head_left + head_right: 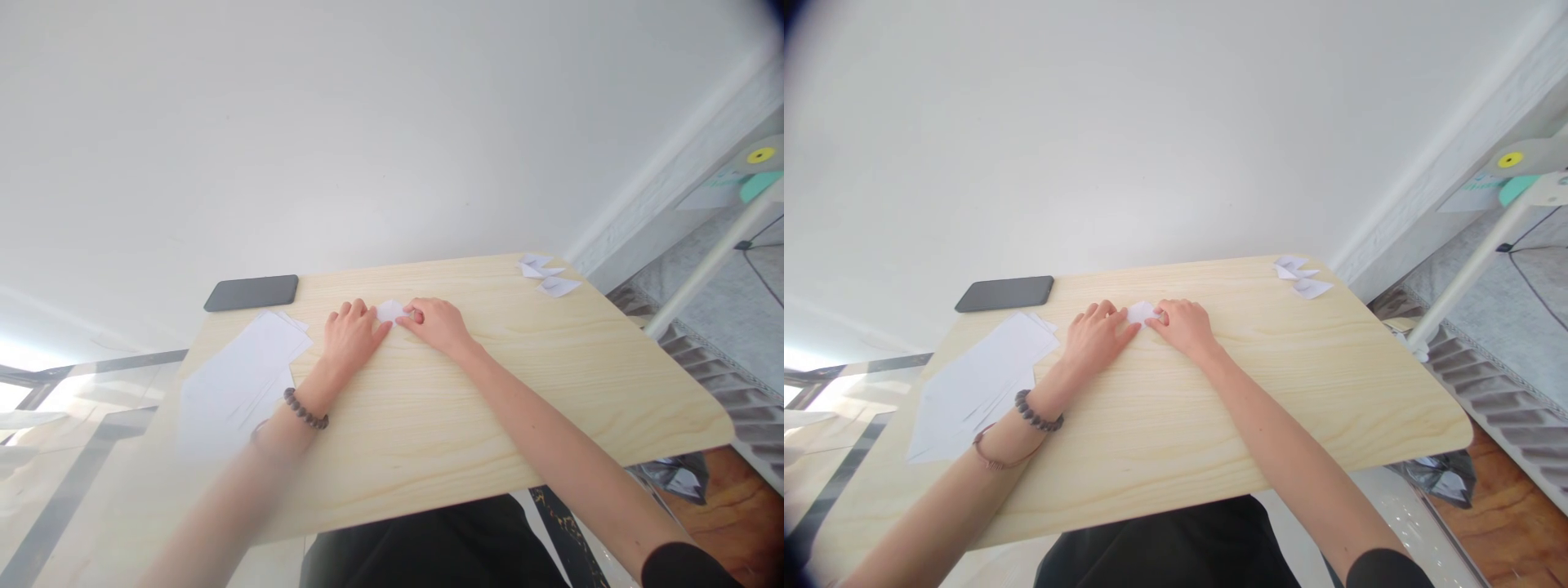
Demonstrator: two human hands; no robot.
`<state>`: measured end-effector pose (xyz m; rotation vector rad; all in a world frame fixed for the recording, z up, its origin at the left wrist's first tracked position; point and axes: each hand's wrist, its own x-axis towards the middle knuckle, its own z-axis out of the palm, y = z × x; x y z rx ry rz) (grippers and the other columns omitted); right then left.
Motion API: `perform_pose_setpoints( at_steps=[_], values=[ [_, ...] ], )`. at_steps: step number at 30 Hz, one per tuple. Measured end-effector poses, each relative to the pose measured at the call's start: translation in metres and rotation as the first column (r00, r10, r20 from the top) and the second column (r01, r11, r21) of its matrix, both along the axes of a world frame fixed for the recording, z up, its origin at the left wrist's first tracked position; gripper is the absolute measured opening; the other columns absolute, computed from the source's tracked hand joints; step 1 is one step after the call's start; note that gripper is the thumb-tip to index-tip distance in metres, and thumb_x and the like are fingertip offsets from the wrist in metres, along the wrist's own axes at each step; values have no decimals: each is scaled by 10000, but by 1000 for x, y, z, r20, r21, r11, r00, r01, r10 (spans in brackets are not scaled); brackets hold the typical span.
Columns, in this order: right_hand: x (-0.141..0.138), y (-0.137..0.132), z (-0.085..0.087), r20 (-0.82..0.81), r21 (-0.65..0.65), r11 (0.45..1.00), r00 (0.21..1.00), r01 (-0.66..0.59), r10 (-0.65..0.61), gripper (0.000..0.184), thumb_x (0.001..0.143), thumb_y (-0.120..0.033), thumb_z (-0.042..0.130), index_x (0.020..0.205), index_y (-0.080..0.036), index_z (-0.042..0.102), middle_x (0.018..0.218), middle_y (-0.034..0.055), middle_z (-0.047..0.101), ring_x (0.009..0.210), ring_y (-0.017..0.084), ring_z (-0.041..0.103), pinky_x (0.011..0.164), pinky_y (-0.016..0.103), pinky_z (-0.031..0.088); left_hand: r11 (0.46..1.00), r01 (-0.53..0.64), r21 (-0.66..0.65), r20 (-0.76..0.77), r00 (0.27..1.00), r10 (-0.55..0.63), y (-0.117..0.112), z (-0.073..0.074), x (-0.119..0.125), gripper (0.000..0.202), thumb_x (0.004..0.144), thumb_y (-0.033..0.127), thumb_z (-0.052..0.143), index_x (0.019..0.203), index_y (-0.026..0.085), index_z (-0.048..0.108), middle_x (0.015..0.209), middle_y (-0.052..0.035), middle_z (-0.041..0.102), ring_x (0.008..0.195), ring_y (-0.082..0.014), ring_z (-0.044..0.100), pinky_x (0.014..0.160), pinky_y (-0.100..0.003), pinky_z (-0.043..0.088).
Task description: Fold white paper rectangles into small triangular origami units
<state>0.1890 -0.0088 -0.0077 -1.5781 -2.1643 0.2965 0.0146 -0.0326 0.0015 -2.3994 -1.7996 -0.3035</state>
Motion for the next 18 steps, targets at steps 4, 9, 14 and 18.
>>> perform_pose_setpoints(
  at_steps=[4, 9, 14, 18],
  values=[
    [0, 0, 2, 28, -16, 1000, 1000, 7, -7, 243, 777, -449, 530, 851, -245, 641, 679, -19, 629, 663, 123, 543, 589, 240, 324, 1000, 3, -14, -7, 1000, -3, 1, 2, 2, 365, 860, 452, 363, 929, 184, 603, 954, -98, 551, 931, -248, 495, 744, -365, 384],
    [3, 1, 2, 5, -42, 999, 1000, -31, 31, 261, 791, -430, 520, 920, -250, 657, 692, -16, 631, 679, 119, 548, 603, 234, 341, 1000, -29, 1, 74, 997, 28, 0, 0, 1, 389, 828, 480, 405, 968, 169, 591, 980, -102, 535, 959, -253, 486, 782, -376, 382],
    [5, 1, 2, 47, -28, 994, 994, -102, 103, 299, 820, -403, 479, 1035, -269, 637, 709, -6, 624, 712, 128, 544, 643, 240, 357, 997, 60, 38, 131, 989, -65, 1, -5, -3, 477, 827, 481, 409, 1252, 267, 444, 1183, -89, 457, 1064, -254, 428, 887, -405, 328],
    [1, -2, 3, 174, 43, 990, 977, -133, 124, 347, 864, -335, 402, 1169, -297, 564, 846, 38, 632, 808, 160, 551, 740, 279, 352, 989, 145, -1, 147, 979, -143, 5, -9, -6, 467, 855, 477, 350, 1282, 300, 416, 1272, -75, 402, 1183, -252, 330, 984, -437, 237]
  ],
)
